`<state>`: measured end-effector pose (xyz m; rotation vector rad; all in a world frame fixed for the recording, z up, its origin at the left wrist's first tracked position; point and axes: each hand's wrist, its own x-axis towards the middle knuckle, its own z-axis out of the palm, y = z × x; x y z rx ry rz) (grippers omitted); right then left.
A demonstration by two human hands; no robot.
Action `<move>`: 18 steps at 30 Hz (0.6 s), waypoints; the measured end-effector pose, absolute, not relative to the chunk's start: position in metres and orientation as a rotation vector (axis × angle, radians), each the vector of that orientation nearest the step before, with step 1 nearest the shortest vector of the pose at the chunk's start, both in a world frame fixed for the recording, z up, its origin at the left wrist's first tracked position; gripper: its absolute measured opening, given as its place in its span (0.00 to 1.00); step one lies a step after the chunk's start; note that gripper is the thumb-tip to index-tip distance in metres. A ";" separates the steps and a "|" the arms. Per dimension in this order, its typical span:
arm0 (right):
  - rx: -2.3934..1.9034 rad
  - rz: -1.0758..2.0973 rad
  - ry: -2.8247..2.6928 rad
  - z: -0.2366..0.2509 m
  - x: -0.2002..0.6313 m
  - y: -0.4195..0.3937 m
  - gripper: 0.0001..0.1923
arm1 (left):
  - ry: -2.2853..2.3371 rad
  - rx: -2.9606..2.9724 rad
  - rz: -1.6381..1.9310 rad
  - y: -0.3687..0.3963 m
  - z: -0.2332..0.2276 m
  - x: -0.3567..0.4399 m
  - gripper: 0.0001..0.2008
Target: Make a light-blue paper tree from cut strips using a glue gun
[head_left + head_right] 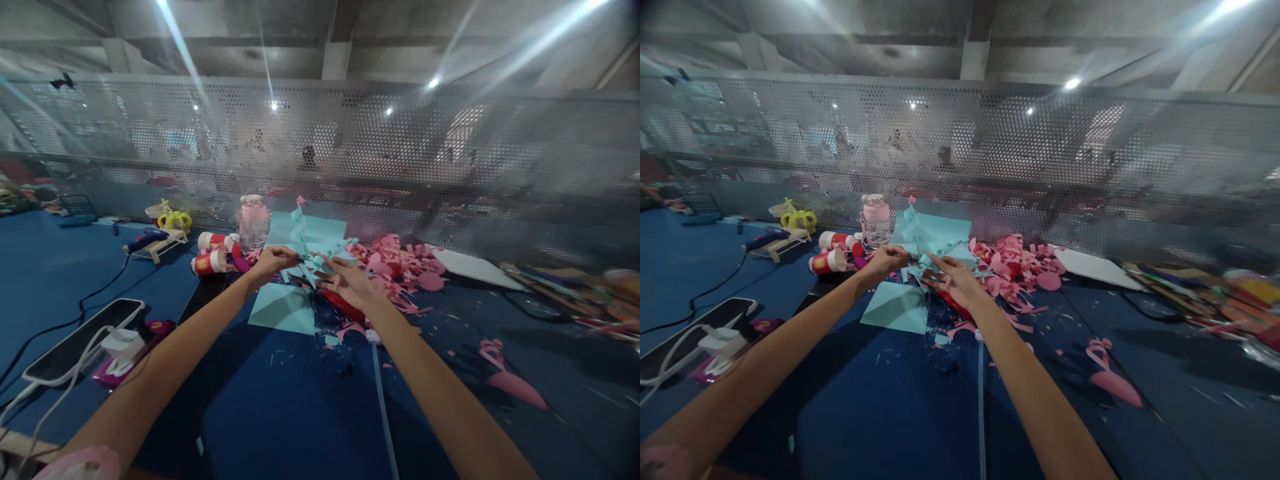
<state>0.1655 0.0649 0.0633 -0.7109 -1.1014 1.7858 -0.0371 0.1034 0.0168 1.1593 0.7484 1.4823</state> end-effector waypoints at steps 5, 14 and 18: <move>-0.733 1.563 -1.087 0.051 0.150 0.065 0.15 | 0.751 1.269 1.411 0.099 0.018 -0.032 0.15; -0.871 1.318 -1.104 0.058 0.177 0.088 0.16 | 0.884 1.402 1.409 0.105 0.014 -0.040 0.14; -0.897 1.237 -1.123 0.063 0.184 0.092 0.15 | 0.924 1.399 1.477 0.111 0.006 -0.042 0.16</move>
